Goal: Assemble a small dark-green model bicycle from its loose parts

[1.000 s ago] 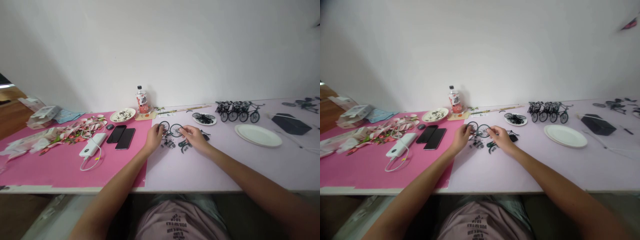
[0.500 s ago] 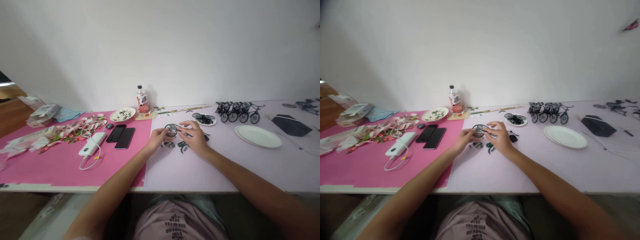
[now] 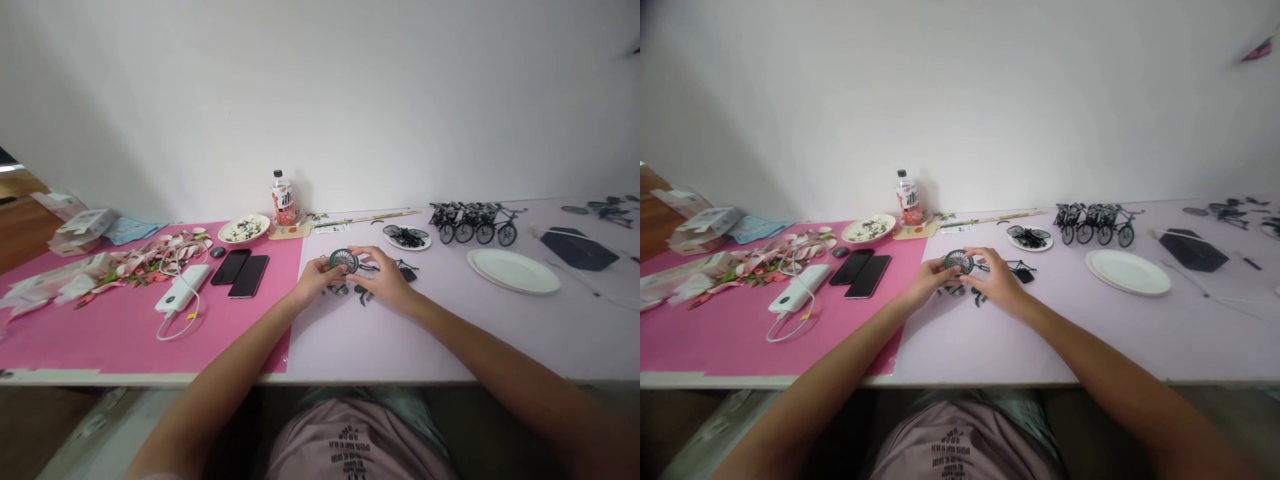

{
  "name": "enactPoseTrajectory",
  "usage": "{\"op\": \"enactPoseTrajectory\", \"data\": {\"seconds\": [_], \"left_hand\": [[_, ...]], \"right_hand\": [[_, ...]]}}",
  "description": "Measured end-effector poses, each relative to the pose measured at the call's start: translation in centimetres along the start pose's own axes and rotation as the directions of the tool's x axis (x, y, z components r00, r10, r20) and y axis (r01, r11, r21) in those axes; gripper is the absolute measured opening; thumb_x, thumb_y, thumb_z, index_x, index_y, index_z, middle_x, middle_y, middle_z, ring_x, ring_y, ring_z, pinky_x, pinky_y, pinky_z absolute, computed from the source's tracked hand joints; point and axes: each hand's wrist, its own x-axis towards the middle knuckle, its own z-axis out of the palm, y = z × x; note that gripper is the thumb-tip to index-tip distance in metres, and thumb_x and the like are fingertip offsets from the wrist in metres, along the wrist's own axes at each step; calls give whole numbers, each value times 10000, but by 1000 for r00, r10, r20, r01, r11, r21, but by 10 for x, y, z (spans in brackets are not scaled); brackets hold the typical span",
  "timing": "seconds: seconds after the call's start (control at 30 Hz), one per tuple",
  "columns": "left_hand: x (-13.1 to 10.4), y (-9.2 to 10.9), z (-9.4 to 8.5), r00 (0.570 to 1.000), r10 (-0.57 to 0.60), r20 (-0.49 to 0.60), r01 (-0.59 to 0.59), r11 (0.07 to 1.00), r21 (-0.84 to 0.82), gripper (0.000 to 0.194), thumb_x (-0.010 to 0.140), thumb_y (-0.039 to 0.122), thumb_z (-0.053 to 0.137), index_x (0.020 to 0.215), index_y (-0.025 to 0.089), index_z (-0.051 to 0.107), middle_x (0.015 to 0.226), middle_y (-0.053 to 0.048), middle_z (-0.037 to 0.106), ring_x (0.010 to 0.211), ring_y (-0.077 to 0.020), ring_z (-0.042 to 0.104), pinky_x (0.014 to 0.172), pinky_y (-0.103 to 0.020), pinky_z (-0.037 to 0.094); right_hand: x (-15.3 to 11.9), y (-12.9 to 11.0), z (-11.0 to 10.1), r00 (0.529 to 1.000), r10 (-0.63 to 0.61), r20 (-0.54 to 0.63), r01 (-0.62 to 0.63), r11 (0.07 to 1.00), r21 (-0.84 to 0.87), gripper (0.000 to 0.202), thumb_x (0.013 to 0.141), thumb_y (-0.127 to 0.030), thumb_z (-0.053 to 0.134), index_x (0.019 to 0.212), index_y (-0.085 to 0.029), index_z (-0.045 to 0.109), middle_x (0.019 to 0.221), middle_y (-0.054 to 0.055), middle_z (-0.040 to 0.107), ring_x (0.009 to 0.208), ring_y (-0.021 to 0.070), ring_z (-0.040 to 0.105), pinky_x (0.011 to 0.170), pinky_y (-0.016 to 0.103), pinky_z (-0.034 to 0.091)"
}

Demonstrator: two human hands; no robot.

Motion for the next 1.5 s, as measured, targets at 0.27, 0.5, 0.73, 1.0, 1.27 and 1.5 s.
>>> {"op": "enactPoseTrajectory", "data": {"seconds": [0.27, 0.5, 0.73, 1.0, 1.27, 1.5], "left_hand": [[-4, 4, 3, 1000, -5, 16, 4, 1000, 28, 556, 638, 498, 984, 981, 115, 772, 949, -83, 792, 831, -183, 744, 880, -346, 621], [-8, 9, 7, 1000, -9, -5, 9, 999, 54, 568, 620, 538, 984, 938, 125, 760, 871, -59, 773, 790, -175, 721, 816, -318, 610], [-5, 5, 4, 999, 10, -43, -3, 989, 147, 571, 669, 586, 938, 947, 122, 756, 839, -55, 758, 751, -169, 708, 707, -270, 561], [-7, 6, 5, 999, 54, -6, -51, 975, 214, 502, 715, 556, 909, 927, 120, 778, 797, -64, 747, 659, -132, 641, 609, -241, 483], [-8, 6, 7, 1000, 5, 6, -6, 981, 194, 439, 711, 495, 936, 902, 128, 790, 831, -82, 776, 707, -159, 683, 693, -282, 540], [-7, 6, 5, 1000, -18, -16, 21, 986, 168, 532, 668, 581, 946, 884, 119, 795, 865, -112, 796, 719, -173, 711, 684, -273, 539]], "right_hand": [[-1, 2, 3, 1000, -10, -5, 10, 1000, -20, 489, 849, -292, 826, 1300, -285, 638, 1350, 90, 696, 1221, 288, 676, 991, 493, 598], [1, 0, -1, 998, -65, 24, 67, 995, -71, 516, 834, -254, 843, 1313, -313, 661, 1313, 78, 706, 1227, 295, 661, 963, 490, 611], [2, -4, -1, 994, -100, 34, 102, 992, -74, 471, 867, -307, 826, 1310, -312, 667, 1318, 78, 707, 1242, 298, 641, 954, 483, 610], [0, -9, 0, 993, 102, -56, -102, 995, -7, 305, 962, -418, 690, 1236, -283, 700, 1245, 87, 723, 1063, 265, 690, 937, 456, 599], [2, 1, 3, 947, 318, -42, -304, 932, 198, 370, 877, -512, 768, 1103, -221, 740, 982, 61, 735, 924, 227, 705, 846, 378, 578], [3, 5, 4, 926, 373, -54, -345, 897, 276, 411, 815, -546, 817, 1041, -210, 744, 988, 72, 741, 931, 228, 701, 798, 350, 574]]}}
